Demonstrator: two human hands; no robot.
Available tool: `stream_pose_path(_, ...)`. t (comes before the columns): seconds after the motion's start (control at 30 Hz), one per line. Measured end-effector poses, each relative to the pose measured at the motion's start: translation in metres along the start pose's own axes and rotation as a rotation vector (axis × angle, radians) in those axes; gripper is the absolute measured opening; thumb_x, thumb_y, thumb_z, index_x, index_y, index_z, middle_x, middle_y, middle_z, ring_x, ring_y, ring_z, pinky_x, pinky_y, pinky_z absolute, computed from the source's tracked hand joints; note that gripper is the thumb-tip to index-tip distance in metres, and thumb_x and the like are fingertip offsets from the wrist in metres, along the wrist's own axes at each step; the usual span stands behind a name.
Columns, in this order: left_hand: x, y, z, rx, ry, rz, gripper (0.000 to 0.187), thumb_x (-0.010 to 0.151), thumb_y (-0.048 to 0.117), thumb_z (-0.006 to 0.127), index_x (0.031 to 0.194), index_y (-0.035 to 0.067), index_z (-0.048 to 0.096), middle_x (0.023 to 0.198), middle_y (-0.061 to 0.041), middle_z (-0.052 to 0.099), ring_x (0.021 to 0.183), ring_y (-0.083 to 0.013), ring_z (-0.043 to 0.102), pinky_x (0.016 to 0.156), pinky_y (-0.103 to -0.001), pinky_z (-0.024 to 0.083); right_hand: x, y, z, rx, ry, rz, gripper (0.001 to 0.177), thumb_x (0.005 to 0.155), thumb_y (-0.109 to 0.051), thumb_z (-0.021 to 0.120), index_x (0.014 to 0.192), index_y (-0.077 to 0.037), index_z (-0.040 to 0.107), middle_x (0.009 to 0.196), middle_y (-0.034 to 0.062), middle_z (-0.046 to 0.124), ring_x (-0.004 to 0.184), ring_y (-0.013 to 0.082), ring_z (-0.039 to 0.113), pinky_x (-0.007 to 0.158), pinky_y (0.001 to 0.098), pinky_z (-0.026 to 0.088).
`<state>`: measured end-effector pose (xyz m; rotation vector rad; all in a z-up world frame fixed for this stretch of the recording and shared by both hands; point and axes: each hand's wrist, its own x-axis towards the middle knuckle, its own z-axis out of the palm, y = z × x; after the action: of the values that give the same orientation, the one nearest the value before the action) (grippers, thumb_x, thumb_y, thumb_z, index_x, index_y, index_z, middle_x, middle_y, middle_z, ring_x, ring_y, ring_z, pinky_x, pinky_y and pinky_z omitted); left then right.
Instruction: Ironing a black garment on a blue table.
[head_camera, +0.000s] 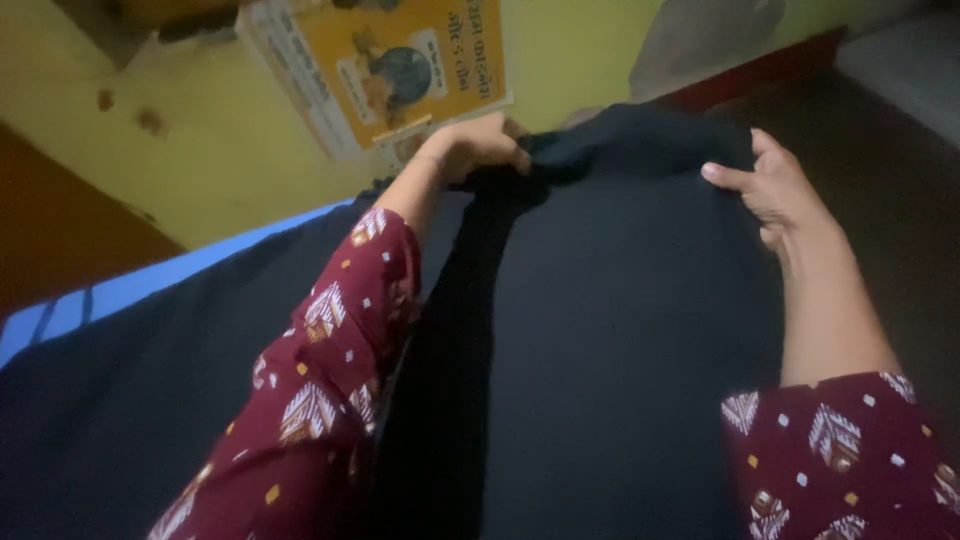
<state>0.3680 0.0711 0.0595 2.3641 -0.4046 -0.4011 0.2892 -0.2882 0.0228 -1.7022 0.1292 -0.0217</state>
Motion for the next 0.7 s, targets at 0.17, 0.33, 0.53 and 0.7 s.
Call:
stream_pose_path(0.17,0.021,-0.013,0.006,-0.102,0.104,0.150,0.046,0.075,0.004,0.069,0.121,0.001,0.073,0.101,-0.009,0.077,0.088,-0.0172,0.070,0.080,-0.031,0.056,0.018,0.012,-0.007,0.105,-0.052,-0.149,0.043,0.088,0.000,0.071,0.129,-0.010,0.064,0.119,0.0090,0.074,0.112,0.0222,0.071,0.100,0.0394,0.059)
stream_pose_path(0.33,0.014,0.001,0.024,0.355,0.264,0.239,0.045,0.085,0.009,0.063,0.129,0.013,0.069,0.128,-0.009,0.069,0.120,-0.0233,0.061,0.104,-0.049,0.043,0.013,0.020,0.011,-0.377,0.203,-0.154,0.041,0.088,-0.001,0.074,0.126,-0.014,0.066,0.126,0.0091,0.065,0.116,0.0256,0.064,0.098,0.0420,0.055)
stream_pose_path(0.53,-0.031,0.004,0.075,1.013,0.763,0.510,0.065,0.091,0.018,0.063,0.153,0.014,0.048,0.160,-0.023,0.033,0.143,-0.0420,0.036,0.111,-0.065,0.030,0.009,0.030,0.001,-0.801,0.289,-0.260,0.058,0.087,-0.001,0.074,0.141,-0.016,0.062,0.144,0.0134,0.047,0.133,0.0350,0.042,0.112,0.0591,0.032)
stream_pose_path(0.7,-0.136,0.009,0.117,0.790,0.527,0.409,0.058,0.097,0.038,0.060,0.149,0.015,0.048,0.160,-0.016,0.039,0.149,-0.0380,0.035,0.119,-0.063,0.027,0.021,0.036,0.001,-0.862,0.324,-0.479,0.047,0.098,-0.005,0.067,0.145,-0.010,0.061,0.148,0.0169,0.047,0.138,0.0375,0.039,0.117,0.0623,0.024)
